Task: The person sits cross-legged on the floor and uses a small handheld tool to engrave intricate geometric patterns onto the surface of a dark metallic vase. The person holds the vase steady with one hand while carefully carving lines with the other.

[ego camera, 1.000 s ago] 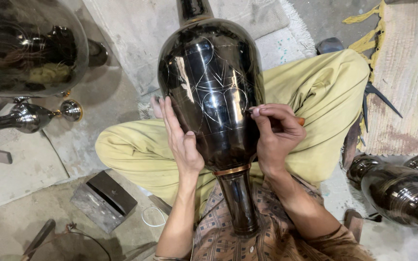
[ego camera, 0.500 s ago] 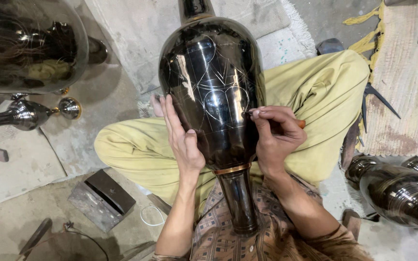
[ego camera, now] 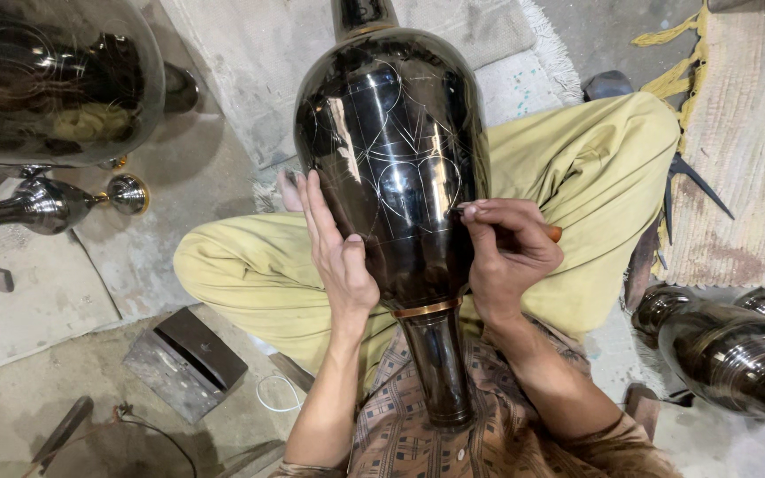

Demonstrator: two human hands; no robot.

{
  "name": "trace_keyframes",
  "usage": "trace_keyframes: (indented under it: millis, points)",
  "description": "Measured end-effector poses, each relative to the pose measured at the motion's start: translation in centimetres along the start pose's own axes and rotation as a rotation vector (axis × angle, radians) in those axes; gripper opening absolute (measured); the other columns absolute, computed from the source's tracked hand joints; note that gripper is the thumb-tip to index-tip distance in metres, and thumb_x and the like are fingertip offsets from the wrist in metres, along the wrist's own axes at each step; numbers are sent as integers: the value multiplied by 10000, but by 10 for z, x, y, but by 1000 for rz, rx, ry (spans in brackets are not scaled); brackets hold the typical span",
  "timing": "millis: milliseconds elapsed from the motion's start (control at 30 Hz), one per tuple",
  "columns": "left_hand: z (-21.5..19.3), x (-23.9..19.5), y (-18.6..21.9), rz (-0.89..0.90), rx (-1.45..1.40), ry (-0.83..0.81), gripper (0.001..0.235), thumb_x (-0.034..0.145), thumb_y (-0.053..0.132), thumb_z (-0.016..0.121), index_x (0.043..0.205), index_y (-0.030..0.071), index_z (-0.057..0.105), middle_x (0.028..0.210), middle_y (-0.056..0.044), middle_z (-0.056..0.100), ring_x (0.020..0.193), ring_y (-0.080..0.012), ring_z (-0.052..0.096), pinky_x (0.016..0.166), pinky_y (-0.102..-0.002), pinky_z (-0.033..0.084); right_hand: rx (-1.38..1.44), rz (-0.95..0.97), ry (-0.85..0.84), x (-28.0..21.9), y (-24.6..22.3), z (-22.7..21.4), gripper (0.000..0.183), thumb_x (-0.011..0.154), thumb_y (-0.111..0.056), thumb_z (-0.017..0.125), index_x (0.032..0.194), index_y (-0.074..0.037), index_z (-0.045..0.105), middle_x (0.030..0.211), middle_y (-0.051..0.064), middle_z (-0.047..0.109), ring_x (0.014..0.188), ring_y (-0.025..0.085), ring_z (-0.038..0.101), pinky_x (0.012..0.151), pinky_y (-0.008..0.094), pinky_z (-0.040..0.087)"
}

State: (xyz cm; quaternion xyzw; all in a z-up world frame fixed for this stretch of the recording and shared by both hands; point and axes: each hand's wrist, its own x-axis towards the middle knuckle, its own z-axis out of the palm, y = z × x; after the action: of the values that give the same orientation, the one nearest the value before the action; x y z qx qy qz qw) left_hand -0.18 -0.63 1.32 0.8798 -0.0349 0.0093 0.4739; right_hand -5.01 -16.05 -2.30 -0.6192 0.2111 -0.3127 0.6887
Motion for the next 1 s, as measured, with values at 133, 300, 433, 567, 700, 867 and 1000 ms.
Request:
trace_keyframes:
  millis: [133,300,433,567,700,867,1000]
  points:
    - [2,0,-2,-18,19,4,835,833,149,393,1626,-61,236,1742,-289,121,1657,-406,114,1366,-481,113,-4,-99,-64,2,2,0,134,914,142,740,892,15,703,967,94,703,899,160,730,859,279,643]
    - [1,-1,-1,-4,33,13,826,839,124,397,1633,-48,246,1754,-278,102,1672,-409,66,1371,-485,107,-71,-86,-90,-2,-3,-3,141,907,142,755,890,13,702,964,93,700,908,163,719,859,270,628]
    - [1,-1,-1,-11,14,3,833,829,127,399,1627,-53,242,1746,-291,74,1662,-401,96,1366,-484,112,-67,-53,-19,-2,-2,0,135,903,147,760,909,20,714,975,106,698,910,161,709,871,269,620]
    - [2,-1,-2,2,26,14,822,842,128,396,1628,-57,239,1745,-307,46,1661,-417,75,1366,-489,104,-81,-146,-82,-2,-3,-1,150,893,157,752,891,15,706,955,101,700,904,164,721,842,259,633]
    - [1,-1,-2,-24,36,2,829,826,135,402,1619,-58,253,1740,-293,121,1660,-416,132,1363,-489,123,-101,-179,-127,-1,-8,-2,154,871,162,758,875,19,700,928,107,706,898,172,723,860,267,620]
    - [1,-1,-3,14,23,12,825,835,133,399,1622,-63,249,1739,-319,54,1658,-439,95,1360,-490,111,-121,-103,-39,-5,-9,1,150,888,154,771,891,17,711,963,108,703,905,163,714,830,243,613]
    - [2,-2,-6,-5,22,7,820,837,146,395,1618,-59,255,1735,-313,106,1652,-435,138,1359,-497,126,-149,-188,-89,-4,-9,0,152,889,148,773,880,11,708,953,97,705,898,156,722,800,233,620]
